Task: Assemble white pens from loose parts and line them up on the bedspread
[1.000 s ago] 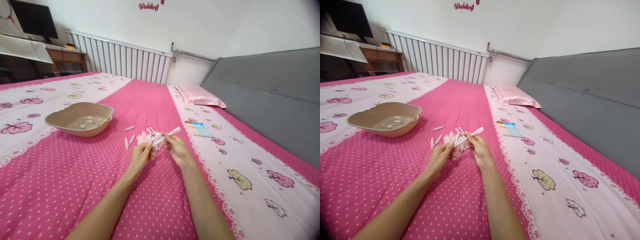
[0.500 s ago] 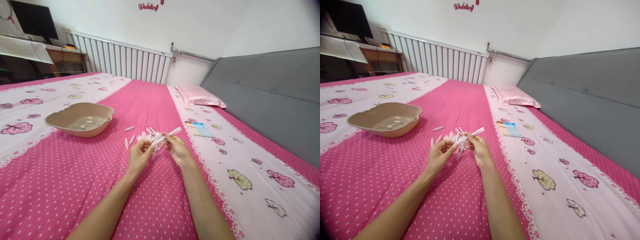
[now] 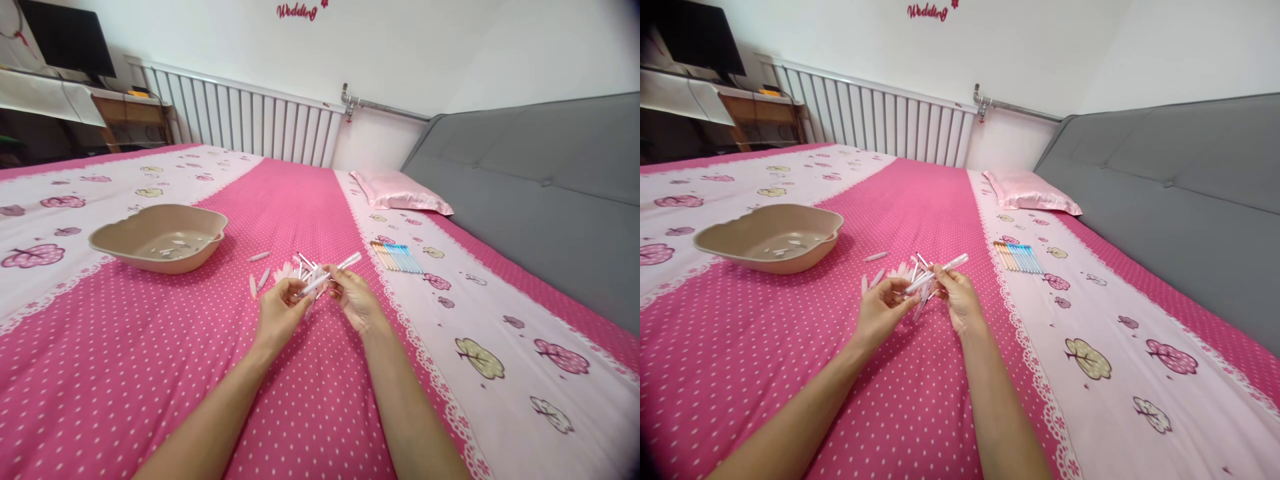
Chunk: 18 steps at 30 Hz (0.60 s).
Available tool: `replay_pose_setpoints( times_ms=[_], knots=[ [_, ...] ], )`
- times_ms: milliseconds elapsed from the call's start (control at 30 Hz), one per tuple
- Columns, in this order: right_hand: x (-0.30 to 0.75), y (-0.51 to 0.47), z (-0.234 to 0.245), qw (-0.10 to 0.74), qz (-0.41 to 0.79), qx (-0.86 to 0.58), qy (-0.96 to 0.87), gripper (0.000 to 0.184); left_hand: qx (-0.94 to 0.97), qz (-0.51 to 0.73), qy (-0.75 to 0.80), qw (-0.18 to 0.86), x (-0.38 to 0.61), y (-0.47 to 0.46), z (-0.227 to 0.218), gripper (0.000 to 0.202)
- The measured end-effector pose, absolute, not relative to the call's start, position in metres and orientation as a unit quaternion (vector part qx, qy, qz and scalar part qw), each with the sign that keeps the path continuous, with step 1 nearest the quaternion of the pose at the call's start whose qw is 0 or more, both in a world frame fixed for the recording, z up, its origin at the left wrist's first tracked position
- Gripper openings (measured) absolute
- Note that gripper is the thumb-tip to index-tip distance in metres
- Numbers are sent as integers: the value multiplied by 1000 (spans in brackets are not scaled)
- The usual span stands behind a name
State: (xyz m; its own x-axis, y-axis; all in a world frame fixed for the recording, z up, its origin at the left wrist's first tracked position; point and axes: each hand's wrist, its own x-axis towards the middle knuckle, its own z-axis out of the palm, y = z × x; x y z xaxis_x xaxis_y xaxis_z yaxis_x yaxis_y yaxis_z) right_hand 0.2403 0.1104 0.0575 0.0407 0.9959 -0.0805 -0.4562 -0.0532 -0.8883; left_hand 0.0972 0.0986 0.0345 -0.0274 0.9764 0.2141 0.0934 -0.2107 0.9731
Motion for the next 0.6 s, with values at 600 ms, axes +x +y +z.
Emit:
replay_pose_setpoints(
  times_ms=[600],
  knots=[
    [241, 111, 56, 593, 613, -397, -340, 31, 572, 510, 449, 460, 97, 95, 36, 35]
  ],
)
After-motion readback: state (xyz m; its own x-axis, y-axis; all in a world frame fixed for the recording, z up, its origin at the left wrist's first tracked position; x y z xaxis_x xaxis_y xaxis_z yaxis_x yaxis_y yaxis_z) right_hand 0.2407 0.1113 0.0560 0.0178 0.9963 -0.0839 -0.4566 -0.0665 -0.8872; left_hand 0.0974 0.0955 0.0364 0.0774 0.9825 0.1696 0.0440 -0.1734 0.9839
